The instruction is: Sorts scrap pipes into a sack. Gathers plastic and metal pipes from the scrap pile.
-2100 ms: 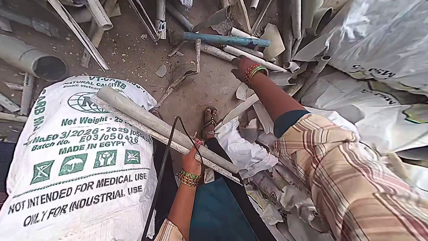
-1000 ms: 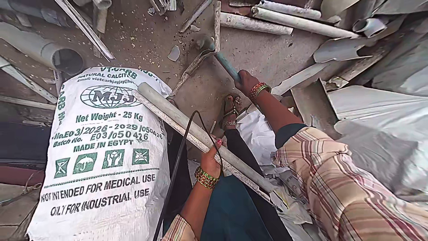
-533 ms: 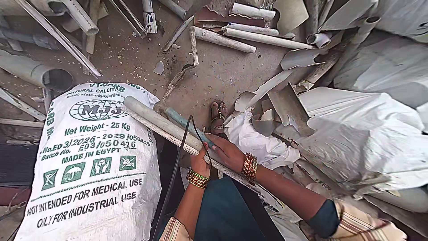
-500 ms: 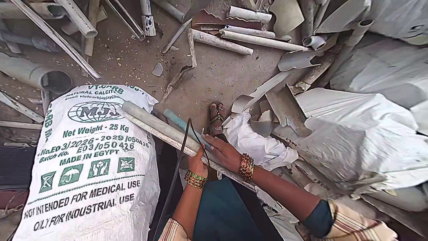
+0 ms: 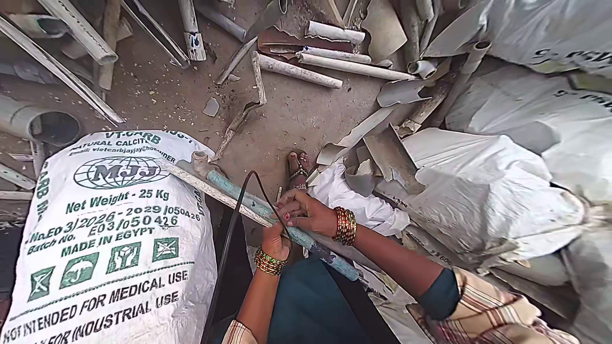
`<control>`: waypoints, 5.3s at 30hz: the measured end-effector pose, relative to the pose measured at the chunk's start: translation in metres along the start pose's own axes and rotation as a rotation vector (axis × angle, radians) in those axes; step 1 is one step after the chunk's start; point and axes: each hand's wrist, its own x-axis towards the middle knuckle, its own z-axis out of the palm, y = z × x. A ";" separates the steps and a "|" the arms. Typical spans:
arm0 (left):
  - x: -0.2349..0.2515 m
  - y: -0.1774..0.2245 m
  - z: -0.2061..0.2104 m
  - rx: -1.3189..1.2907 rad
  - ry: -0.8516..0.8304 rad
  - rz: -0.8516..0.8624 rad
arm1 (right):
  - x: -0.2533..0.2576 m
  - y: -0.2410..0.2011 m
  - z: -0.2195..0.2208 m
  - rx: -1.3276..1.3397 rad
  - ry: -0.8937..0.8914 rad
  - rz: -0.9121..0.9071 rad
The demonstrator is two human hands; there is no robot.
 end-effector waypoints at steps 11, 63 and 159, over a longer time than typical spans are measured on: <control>-0.001 0.016 0.012 0.052 0.041 -0.003 | 0.121 -0.057 -0.231 -1.065 0.832 0.227; 0.000 0.042 -0.001 -0.035 -0.099 -0.014 | 0.190 -0.038 -0.225 -1.328 0.666 0.211; -0.130 0.037 0.049 0.356 -0.089 0.395 | -0.105 -0.105 -0.099 -0.880 0.801 0.021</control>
